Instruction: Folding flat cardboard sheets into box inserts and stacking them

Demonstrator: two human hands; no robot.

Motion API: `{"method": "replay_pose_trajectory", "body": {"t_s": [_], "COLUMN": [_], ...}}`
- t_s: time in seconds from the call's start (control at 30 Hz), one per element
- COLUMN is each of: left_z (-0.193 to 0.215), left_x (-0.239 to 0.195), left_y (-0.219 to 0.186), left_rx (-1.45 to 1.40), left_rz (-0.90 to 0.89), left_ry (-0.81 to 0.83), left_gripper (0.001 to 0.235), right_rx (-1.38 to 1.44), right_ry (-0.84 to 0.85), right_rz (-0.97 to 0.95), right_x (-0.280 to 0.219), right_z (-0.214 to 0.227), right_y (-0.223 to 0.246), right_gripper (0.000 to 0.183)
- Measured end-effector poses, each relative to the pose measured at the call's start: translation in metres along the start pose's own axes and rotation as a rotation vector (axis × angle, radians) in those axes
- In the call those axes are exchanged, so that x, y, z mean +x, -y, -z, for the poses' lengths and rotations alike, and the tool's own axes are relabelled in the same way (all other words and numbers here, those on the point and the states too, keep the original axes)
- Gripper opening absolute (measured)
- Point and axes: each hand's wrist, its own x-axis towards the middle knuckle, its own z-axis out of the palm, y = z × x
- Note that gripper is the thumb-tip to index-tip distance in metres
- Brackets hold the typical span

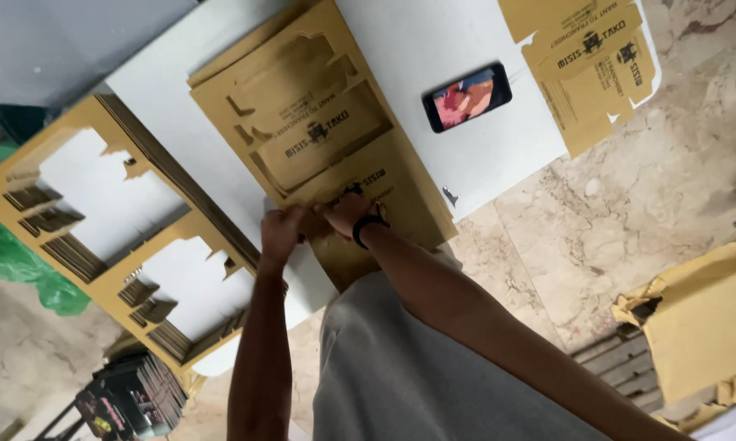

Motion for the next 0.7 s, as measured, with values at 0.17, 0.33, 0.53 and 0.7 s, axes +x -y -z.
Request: {"method": "replay_pose_trajectory", "body": {"t_s": [0.17,0.33,0.53,0.7], "left_z": [-0.031,-0.048,-0.016,-0.015], "left_x": [0.008,-0.009,-0.048,-0.009], "left_y": [0.027,0.033,0.000,0.051], "left_rx": [0.530,0.878,0.917,-0.002], "left_rz": [-0.243,-0.653,-0.858,0.002], "left_ry": [-0.161,-0.538,-0.479,0.075], "left_gripper": [0.055,0.044,0.014,0.053], "right_rx": [0.046,-0.076,-0.664,0.247], "right_ry": [-0.001,0.113,-0.290,-0.105], "right_rz": [-0.031,-0.052,-0.319,-0.251], "right_x": [-0.015,0.003,0.036,-0.013], "right_z": [0.002,-0.005,-0.038,-0.001], "right_y": [0.009,-0.004,-0.016,0.025], "right_gripper": [0.042,0.029,0.012,0.043]}}
